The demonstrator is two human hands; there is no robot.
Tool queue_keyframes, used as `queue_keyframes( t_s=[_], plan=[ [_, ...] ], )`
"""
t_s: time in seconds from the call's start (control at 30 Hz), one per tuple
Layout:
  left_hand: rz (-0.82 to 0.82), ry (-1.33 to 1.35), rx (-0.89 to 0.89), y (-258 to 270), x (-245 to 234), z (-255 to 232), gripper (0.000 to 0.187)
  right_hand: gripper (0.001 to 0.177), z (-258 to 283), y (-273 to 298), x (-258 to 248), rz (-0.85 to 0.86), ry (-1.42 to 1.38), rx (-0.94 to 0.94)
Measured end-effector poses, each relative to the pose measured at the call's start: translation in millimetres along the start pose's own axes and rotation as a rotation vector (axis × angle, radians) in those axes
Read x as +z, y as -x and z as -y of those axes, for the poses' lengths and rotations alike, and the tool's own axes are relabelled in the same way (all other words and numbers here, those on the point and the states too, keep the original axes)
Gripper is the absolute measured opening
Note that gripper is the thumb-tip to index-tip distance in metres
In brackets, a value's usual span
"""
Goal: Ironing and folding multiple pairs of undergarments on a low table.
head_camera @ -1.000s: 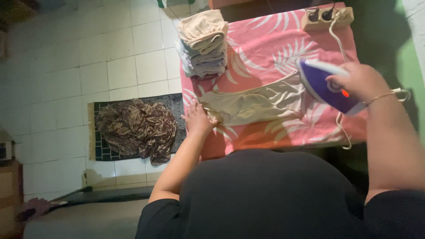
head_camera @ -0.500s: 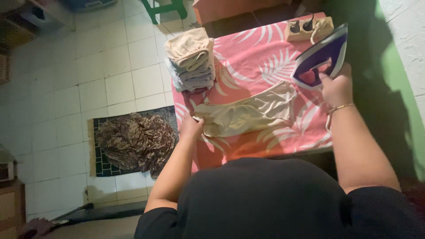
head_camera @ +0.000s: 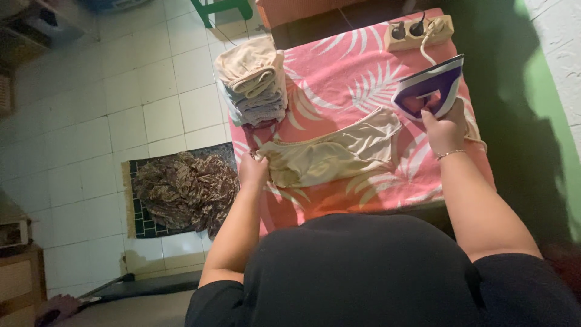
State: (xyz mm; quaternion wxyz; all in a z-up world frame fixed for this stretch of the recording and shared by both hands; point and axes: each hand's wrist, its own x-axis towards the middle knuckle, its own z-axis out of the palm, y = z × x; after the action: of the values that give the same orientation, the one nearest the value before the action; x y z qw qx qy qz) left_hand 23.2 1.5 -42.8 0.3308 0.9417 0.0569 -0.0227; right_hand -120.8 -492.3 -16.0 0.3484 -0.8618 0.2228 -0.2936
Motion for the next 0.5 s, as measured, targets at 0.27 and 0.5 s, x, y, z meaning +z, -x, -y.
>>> queue_keyframes(
  t_s=[0.27, 0.5],
  plan=[
    [0.091, 0.194, 0.051, 18.4, -2.4, -28.3, 0.029, 0.071, 1.3, 12.2, 3.4, -0.072, -0.119, -0.216],
    [0.360, 0.661, -0.079, 65.0, -2.0, -109.2, 0.020, 0.051, -10.9, 97.3, 13.3, -0.329, -0.060, 0.148]
  ],
)
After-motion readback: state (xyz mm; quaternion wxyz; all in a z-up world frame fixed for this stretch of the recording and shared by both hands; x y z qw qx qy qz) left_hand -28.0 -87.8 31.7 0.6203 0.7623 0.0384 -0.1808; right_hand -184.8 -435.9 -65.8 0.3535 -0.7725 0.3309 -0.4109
